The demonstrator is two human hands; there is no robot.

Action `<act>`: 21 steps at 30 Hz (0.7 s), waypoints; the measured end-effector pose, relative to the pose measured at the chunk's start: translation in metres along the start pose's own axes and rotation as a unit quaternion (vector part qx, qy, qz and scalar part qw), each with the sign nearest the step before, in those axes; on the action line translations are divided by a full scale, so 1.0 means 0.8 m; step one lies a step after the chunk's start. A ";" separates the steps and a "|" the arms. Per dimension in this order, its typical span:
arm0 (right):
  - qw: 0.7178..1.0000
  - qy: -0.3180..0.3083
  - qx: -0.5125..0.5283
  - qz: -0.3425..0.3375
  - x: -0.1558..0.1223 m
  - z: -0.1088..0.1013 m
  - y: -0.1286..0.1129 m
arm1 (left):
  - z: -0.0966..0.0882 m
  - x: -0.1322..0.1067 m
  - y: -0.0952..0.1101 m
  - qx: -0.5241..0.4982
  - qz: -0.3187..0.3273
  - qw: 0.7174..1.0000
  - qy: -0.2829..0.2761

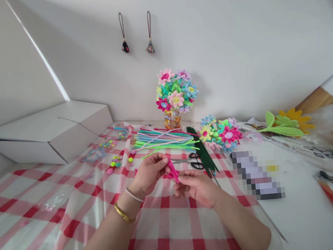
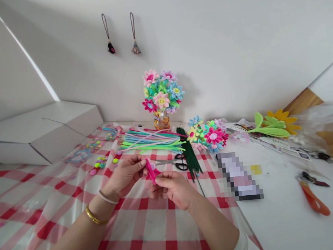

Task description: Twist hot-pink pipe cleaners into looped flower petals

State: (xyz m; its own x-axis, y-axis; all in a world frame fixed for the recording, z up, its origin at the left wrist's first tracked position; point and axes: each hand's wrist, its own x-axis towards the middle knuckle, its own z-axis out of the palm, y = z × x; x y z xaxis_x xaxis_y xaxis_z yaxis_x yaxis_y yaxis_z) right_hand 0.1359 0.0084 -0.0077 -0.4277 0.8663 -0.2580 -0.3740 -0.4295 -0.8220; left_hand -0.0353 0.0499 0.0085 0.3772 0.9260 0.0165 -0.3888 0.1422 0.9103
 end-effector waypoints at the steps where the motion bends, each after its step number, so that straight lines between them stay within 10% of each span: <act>1: 1.000 0.003 0.000 -0.001 0.000 0.001 0.000 | -0.001 0.000 0.000 -0.007 0.000 1.000 -0.007; 21: 0.999 0.007 -0.031 -0.038 0.003 0.001 0.006 | 0.006 -0.002 -0.007 -0.045 0.008 0.998 0.052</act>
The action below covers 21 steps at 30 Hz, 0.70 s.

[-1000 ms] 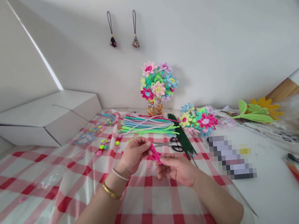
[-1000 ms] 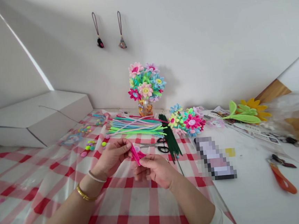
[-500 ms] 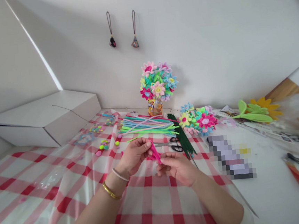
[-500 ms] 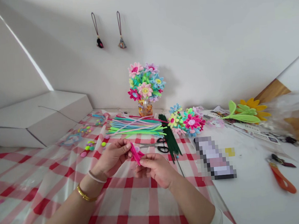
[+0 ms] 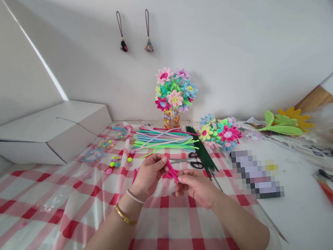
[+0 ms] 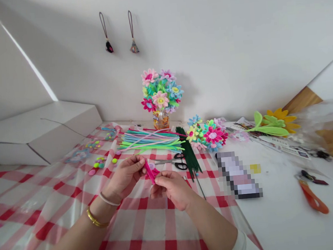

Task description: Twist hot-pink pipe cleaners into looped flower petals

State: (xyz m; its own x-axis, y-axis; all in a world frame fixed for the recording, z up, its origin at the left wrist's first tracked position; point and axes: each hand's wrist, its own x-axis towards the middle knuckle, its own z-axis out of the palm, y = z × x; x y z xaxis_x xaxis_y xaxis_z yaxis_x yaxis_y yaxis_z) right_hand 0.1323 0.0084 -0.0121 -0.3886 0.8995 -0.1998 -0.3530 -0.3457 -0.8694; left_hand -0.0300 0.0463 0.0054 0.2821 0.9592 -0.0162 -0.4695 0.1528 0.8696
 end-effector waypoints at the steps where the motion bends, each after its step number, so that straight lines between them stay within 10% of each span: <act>1: 1.000 0.007 0.004 0.003 0.000 0.000 0.000 | -0.001 0.001 0.001 0.003 0.000 1.000 -0.006; 12: 0.993 0.015 -0.096 -0.064 -0.003 0.004 -0.004 | -0.002 0.003 0.009 0.031 0.030 0.999 -0.004; 21: 0.902 0.097 -0.388 -0.164 -0.001 0.000 0.006 | 0.004 0.001 0.005 0.026 0.016 0.999 0.027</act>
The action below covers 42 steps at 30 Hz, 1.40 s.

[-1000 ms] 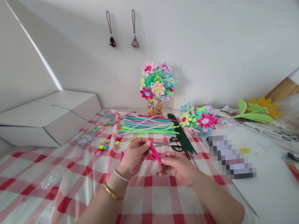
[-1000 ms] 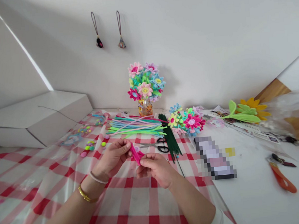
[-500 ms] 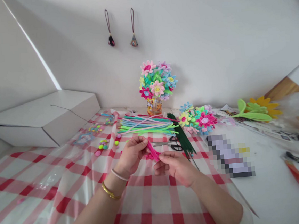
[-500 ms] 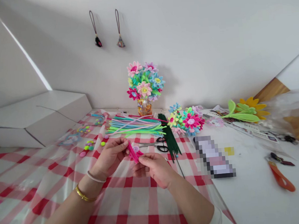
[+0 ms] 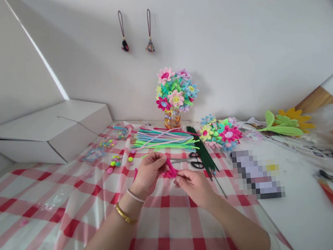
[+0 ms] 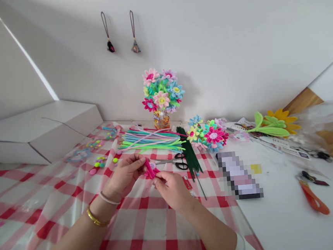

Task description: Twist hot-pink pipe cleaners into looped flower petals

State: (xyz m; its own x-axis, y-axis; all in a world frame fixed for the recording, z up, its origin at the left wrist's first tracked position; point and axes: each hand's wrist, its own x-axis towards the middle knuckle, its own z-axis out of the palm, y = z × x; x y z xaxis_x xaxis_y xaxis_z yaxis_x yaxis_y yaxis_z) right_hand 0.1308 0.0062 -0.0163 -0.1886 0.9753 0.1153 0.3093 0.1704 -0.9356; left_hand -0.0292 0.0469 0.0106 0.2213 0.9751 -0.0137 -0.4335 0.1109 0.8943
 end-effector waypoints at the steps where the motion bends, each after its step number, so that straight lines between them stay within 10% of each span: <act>1: 1.000 -0.001 -0.006 -0.004 0.000 0.001 0.001 | 0.000 0.000 -0.001 -0.008 -0.002 1.000 0.000; 19: 1.000 -0.018 0.003 0.021 0.001 -0.014 -0.013 | 0.007 -0.004 -0.014 0.025 -0.060 0.996 -0.054; 24: 0.992 0.106 0.060 0.021 0.006 -0.032 -0.018 | 0.008 -0.007 -0.008 0.109 -0.080 0.988 -0.081; 42: 0.983 0.163 0.087 0.005 0.005 -0.024 -0.009 | 0.013 -0.011 -0.018 0.170 -0.104 0.974 -0.106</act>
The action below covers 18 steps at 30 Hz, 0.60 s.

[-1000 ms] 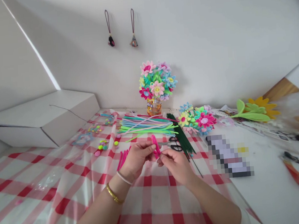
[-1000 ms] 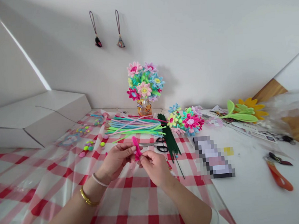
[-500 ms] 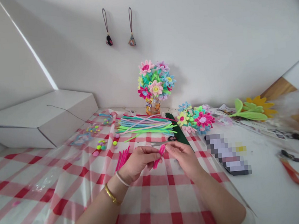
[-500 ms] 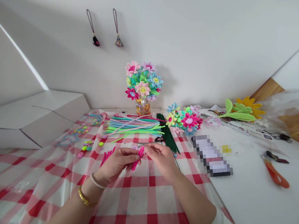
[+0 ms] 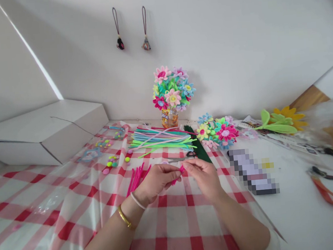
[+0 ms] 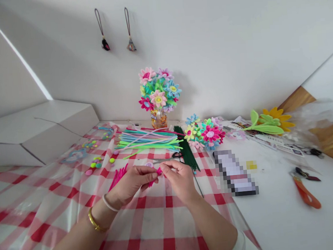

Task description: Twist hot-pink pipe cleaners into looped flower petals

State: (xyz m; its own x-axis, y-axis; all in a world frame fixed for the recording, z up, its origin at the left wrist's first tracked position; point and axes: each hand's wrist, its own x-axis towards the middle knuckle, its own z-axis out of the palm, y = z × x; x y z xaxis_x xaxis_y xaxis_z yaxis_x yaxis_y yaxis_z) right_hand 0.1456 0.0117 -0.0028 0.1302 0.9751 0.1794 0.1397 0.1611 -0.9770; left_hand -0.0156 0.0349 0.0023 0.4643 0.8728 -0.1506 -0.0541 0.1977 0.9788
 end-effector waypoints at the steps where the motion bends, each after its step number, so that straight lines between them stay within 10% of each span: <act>1: 1.000 0.000 0.001 0.001 0.000 0.000 0.000 | 0.000 -0.001 0.001 -0.002 -0.003 1.000 0.005; 18: 0.995 -0.064 0.075 0.008 0.003 -0.005 -0.006 | -0.006 -0.003 0.006 -0.033 -0.035 0.999 0.003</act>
State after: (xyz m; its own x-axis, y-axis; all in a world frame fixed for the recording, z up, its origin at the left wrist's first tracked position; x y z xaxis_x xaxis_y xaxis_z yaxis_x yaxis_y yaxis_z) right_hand 0.1490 0.0130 0.0029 0.0037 0.9877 0.1563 -0.0102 0.1564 -0.9876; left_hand -0.0215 0.0359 0.0068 0.4646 0.8578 -0.2199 -0.0791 0.2876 0.9545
